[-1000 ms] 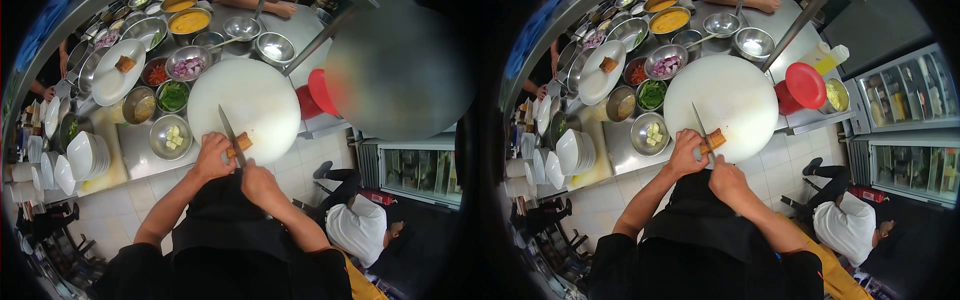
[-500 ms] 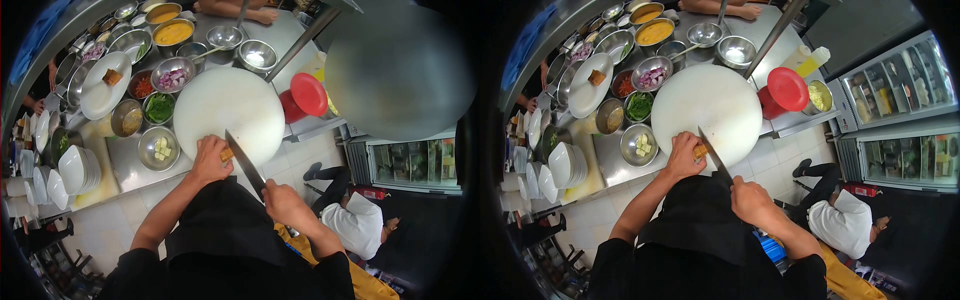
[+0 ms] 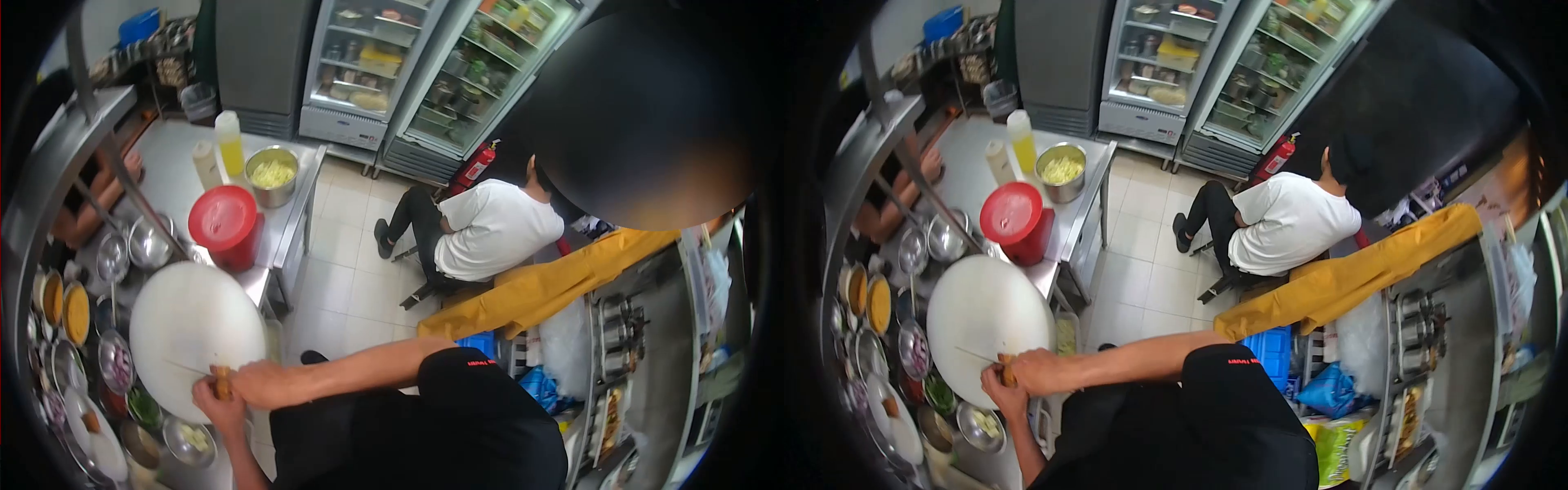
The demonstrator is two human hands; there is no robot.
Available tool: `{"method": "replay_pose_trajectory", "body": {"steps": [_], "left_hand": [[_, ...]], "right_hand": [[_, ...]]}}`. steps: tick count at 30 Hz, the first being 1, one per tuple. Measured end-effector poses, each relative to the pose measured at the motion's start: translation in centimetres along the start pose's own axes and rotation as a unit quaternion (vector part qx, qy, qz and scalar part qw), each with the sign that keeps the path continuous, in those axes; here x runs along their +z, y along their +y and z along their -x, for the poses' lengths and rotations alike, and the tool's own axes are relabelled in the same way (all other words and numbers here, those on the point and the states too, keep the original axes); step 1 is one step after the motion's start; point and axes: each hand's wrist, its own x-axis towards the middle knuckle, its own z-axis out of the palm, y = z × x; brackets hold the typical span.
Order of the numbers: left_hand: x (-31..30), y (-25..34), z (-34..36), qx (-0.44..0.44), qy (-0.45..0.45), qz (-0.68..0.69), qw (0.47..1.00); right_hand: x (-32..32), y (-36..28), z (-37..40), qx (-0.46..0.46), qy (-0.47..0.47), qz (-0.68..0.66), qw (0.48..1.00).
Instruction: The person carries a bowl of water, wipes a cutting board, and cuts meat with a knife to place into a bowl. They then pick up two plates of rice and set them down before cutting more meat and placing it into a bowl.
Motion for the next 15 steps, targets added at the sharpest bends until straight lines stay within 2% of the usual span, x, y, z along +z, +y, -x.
{"method": "replay_pose_trajectory", "body": {"steps": [1,2,4,6,8,10,11,13,15], "left_hand": [[0.1,0.5,-0.1,-0.036,0.013,0.009,0.999],[0.2,1.2,-0.4,-0.023,0.010,0.007,1.000],[0.2,2.3,-1.0,0.014,0.056,0.002,0.998],[0.8,0.9,-1.4,0.131,0.037,-0.062,0.989],[2.0,-2.7,-1.1,0.167,-0.017,-0.091,0.982],[0.8,1.9,-1.1,0.060,-0.023,-0.047,0.997],[1.5,0.9,-0.9,0.087,-0.001,-0.012,0.996],[1.6,-0.6,-1.2,0.111,0.005,-0.029,0.993],[2.2,-1.7,-1.3,0.117,0.005,-0.018,0.993]], "right_hand": [[-0.8,0.0,0.4,-0.007,-0.006,-0.003,1.000],[-1.5,0.3,0.3,-0.007,0.008,-0.006,1.000],[-1.7,1.1,0.2,-0.045,0.115,0.038,0.992],[-1.2,3.1,-2.3,-0.051,0.197,0.111,0.973],[0.2,6.5,-5.5,-0.043,0.256,0.185,0.948],[1.4,8.1,-8.2,-0.094,0.256,0.297,0.915],[2.3,8.8,-9.1,-0.101,0.265,0.289,0.914],[3.9,9.8,-10.4,-0.094,0.277,0.225,0.929],[4.1,9.5,-9.7,-0.086,0.294,0.253,0.918]]}}
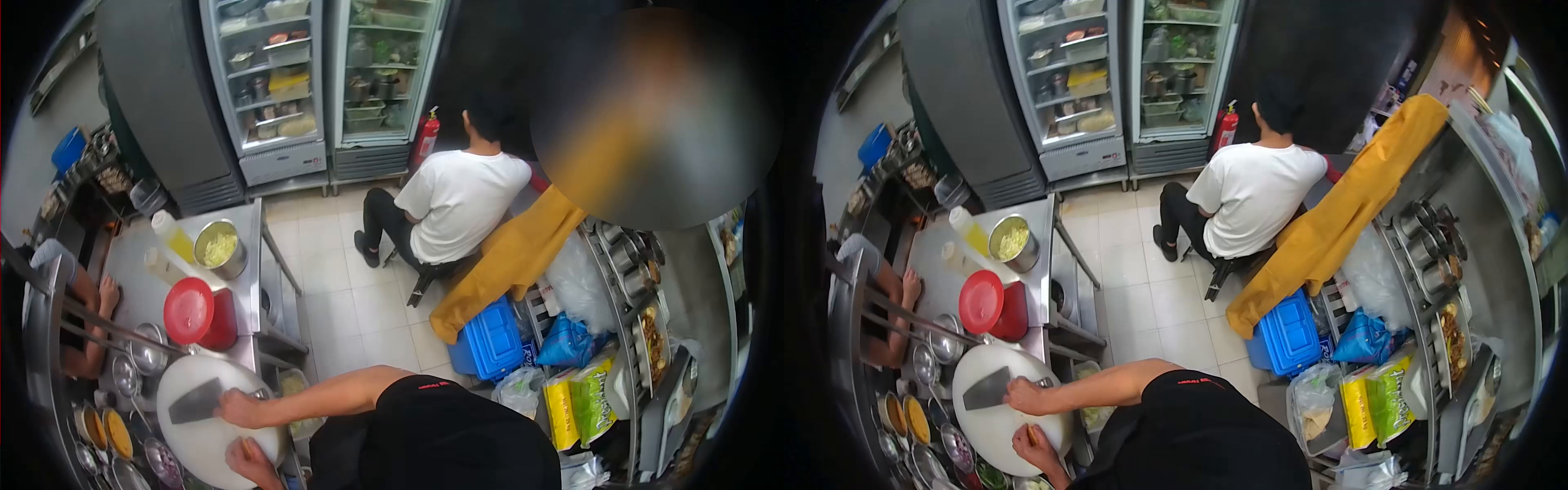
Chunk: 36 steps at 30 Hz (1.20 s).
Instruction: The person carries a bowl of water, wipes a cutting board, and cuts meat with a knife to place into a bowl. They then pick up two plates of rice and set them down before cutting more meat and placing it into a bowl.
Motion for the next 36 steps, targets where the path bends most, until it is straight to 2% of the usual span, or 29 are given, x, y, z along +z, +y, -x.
{"method": "replay_pose_trajectory", "body": {"steps": [2,4,5,6,7,8,10,11,16,18,20,21,23,26,28,29,31,32,36], "left_hand": [[0.4,0.4,0.0,-0.003,0.008,0.004,1.000],[0.8,0.9,-0.1,-0.001,0.050,0.028,0.998],[0.1,1.9,-0.6,-0.040,0.020,0.003,0.999],[-0.6,2.3,-1.0,-0.013,0.010,-0.047,0.999],[-0.5,1.9,-0.8,-0.018,0.042,-0.034,0.998],[-1.1,2.2,-0.8,-0.047,0.042,-0.050,0.997],[-1.8,2.9,-1.0,-0.088,0.064,-0.073,0.991],[-2.0,3.3,-1.2,-0.087,0.051,-0.071,0.992],[-2.8,3.4,-1.7,-0.105,0.006,-0.058,0.993],[-3.3,4.1,-1.8,-0.117,0.071,0.034,0.990],[-4.0,3.2,-0.3,-0.119,0.079,-0.013,0.990],[-4.5,4.0,-0.4,-0.137,0.106,-0.005,0.985],[-6.7,5.8,0.0,-0.197,0.161,0.011,0.967],[-8.3,6.4,3.0,-0.282,0.238,0.016,0.929],[-9.0,6.5,5.6,-0.316,0.286,0.018,0.904],[-9.4,6.7,6.7,-0.325,0.302,0.012,0.896],[-10.1,7.0,8.8,-0.371,0.300,-0.004,0.879],[-10.2,6.6,10.1,-0.373,0.317,0.005,0.872],[-12.1,6.0,12.3,-0.392,0.347,0.050,0.851]], "right_hand": [[-0.2,-0.4,0.7,0.026,0.033,0.018,0.999],[-2.2,-1.1,0.6,0.033,0.066,-0.047,0.996],[-2.5,-1.4,1.0,0.028,0.064,-0.091,0.993],[-2.8,-1.7,1.5,0.023,0.062,-0.136,0.988],[-3.2,-1.9,2.1,0.019,0.059,-0.181,0.982],[-5.1,-2.5,2.1,0.021,-0.010,-0.191,0.981],[-6.2,-2.8,1.9,0.023,-0.034,-0.238,0.970],[-6.3,-2.8,1.9,-0.002,-0.039,-0.247,0.968],[-5.5,-2.6,2.4,0.017,-0.105,-0.275,0.956],[-5.6,-2.0,2.2,0.017,-0.137,-0.284,0.949],[-5.9,-2.1,2.0,0.003,-0.129,-0.274,0.953],[-6.9,-2.5,1.4,0.015,-0.174,-0.256,0.951],[-6.2,-3.5,1.9,-0.022,-0.148,-0.255,0.955],[-6.3,-6.5,2.0,-0.073,-0.168,-0.221,0.958],[-5.7,-8.0,1.9,-0.061,-0.157,-0.184,0.968],[-5.1,-8.3,2.1,-0.080,-0.164,-0.186,0.965],[-3.4,-8.4,2.7,-0.060,-0.162,-0.165,0.971],[-3.1,-8.3,2.7,-0.064,-0.145,-0.167,0.973],[-2.4,-8.1,0.4,-0.093,-0.171,-0.207,0.959]]}}
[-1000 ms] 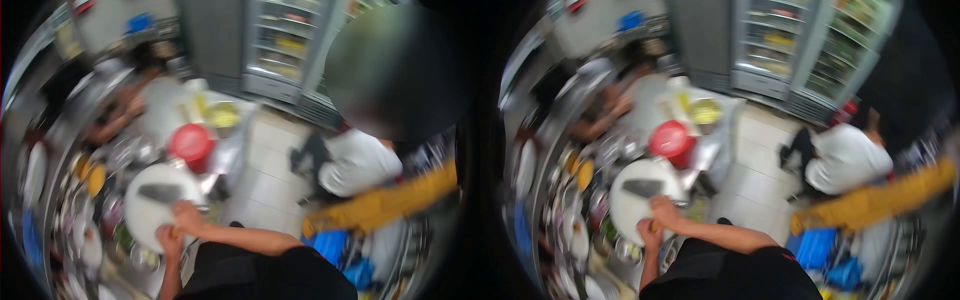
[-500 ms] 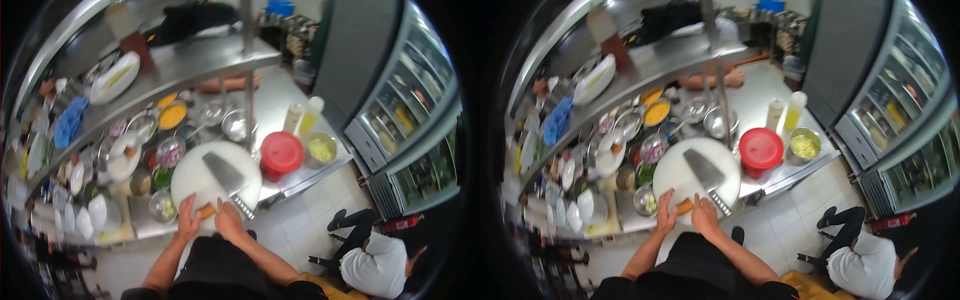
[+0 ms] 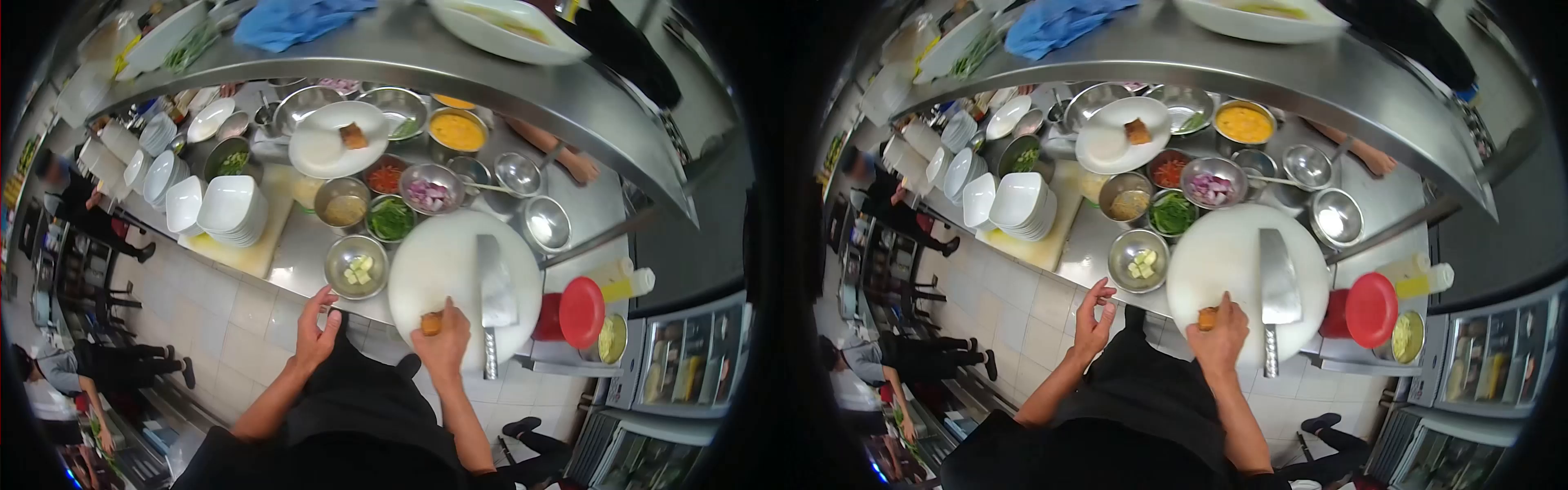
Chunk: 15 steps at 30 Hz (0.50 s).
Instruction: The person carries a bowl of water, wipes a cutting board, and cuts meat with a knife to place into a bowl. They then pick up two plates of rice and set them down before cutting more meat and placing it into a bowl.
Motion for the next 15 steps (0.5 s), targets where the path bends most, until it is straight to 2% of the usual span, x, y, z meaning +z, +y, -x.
{"method": "replay_pose_trajectory", "body": {"steps": [3,6,7,8,10,11,12,14,15], "left_hand": [[-2.1,-0.9,-1.6,-0.005,-0.007,0.044,0.999],[-5.1,-2.6,-3.9,0.008,-0.042,0.057,0.997],[-6.3,-3.1,-4.7,0.016,-0.065,0.057,0.996],[-7.6,-3.7,-5.6,0.026,-0.072,0.045,0.996],[-10.6,-4.7,-6.9,0.024,-0.070,0.042,0.996],[-12.1,-5.1,-7.5,0.024,-0.067,0.028,0.997],[-13.5,-5.5,-7.9,0.009,-0.055,0.032,0.998],[-16.1,-6.1,-8.4,-0.008,-0.053,0.035,0.998],[-17.1,-6.3,-8.5,-0.027,-0.050,0.030,0.998]], "right_hand": [[0.0,-2.5,-4.4,-0.067,-0.018,-0.100,0.993],[2.0,-7.8,-14.1,-0.154,-0.070,-0.152,0.974],[2.9,-9.5,-18.0,-0.218,-0.093,-0.172,0.956],[4.9,-11.0,-21.9,-0.283,-0.061,-0.124,0.949],[9.4,-13.0,-29.5,-0.324,-0.104,-0.122,0.933],[10.1,-15.2,-32.5,-0.314,-0.170,-0.161,0.920],[13.2,-13.9,-36.1,-0.330,-0.171,-0.069,0.926],[15.0,-15.7,-39.8,-0.300,-0.247,-0.009,0.921],[15.3,-16.2,-40.3,-0.297,-0.247,-0.005,0.922]]}}
